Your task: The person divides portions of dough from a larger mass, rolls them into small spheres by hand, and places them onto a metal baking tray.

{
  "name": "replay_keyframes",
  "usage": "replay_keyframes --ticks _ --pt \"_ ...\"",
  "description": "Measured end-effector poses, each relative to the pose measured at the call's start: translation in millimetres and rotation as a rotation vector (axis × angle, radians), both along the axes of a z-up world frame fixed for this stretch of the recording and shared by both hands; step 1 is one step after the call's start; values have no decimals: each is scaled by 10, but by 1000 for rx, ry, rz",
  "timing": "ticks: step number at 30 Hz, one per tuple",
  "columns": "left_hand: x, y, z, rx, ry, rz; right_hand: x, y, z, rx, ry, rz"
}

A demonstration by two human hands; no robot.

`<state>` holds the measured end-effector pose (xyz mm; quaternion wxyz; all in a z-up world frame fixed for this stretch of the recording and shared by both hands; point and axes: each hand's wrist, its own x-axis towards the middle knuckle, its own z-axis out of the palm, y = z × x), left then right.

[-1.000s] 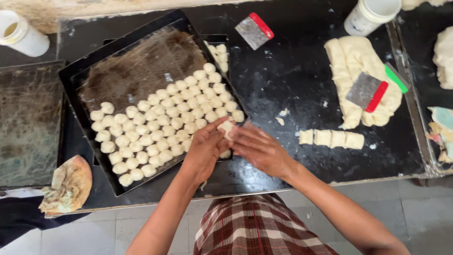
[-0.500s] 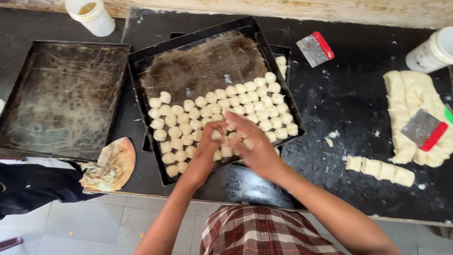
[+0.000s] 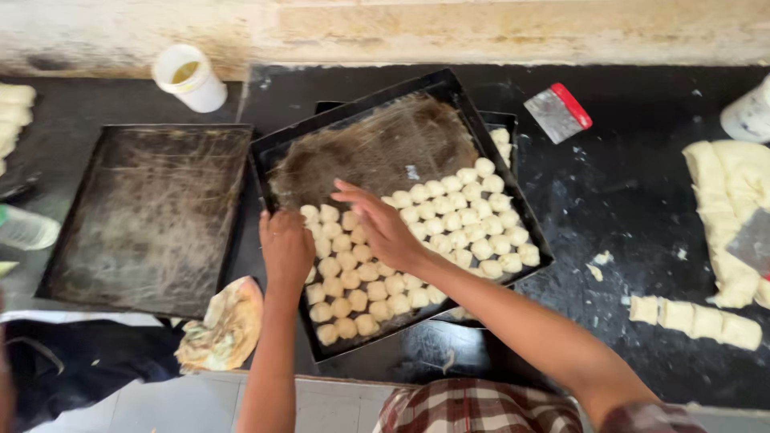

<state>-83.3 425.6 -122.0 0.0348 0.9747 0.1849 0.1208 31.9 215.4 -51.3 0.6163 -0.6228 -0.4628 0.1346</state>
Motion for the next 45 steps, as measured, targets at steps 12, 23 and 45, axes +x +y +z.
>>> replay_keyframes --ticks 12,23,45 --pt "478 -1463 695 -802 -474 -632 -647 -3804 -335 -687 -480 -1215" --pt "1050 -3713 873 -1001 -34 -700 266 -3703 -124 -369 59 -889" --pt "789 -4651 1373 -2074 151 -134 35 -4454 608 -147 -654 -584"
